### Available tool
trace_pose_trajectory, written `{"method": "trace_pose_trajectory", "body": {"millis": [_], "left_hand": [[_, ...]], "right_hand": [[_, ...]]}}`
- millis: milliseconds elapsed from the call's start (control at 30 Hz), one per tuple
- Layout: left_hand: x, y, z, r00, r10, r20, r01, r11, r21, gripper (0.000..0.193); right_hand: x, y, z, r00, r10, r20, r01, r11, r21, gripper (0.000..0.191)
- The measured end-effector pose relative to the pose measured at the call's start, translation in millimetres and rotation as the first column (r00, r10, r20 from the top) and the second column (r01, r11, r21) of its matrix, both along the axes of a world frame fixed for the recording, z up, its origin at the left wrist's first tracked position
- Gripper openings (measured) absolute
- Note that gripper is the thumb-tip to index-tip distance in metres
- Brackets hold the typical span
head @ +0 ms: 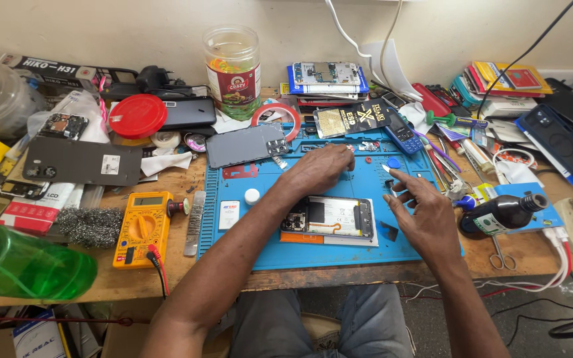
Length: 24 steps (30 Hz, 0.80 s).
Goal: The person disassembles a smartphone, removes the back cover and battery, and uses a precision screwdriver to manipulate internal components on a cluttered workbench.
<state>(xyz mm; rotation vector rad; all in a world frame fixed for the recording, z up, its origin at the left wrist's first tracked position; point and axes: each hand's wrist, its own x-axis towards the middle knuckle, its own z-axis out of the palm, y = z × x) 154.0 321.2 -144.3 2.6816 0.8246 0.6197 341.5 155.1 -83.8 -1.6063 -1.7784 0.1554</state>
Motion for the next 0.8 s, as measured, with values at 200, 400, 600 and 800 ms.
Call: {"method": "trace_pose_trajectory", "body": {"millis": [200, 400, 600, 800], "left_hand": [[-68, 18, 61, 0.831, 0.106, 0.546, -0.222, 0.963, 0.151, 0.012], [-115, 15, 86, 0.429, 0.265, 0.863, -0.607, 0.793, 0.058, 0.014], [-106, 31, 69, 0.513, 0.308, 0.802, -0.675, 0.721, 0.155, 0.017], [-53, -15, 79, 0.621, 0.367, 0.692, -0.402, 0.908, -0.12, 0.016]], "right_hand": [[-49, 14, -4, 0.992, 0.125, 0.018, -0.121, 0.984, -0.129, 0.026], [-159, 50, -23, 0.817, 0.553, 0.161, -0.567, 0.822, 0.055, 0.033], [-169, 53, -24, 0.832, 0.516, 0.204, -0.528, 0.849, 0.007, 0.03], [27, -19, 66, 0.922, 0.376, -0.094, -0.34, 0.901, 0.271, 0.045]]}}
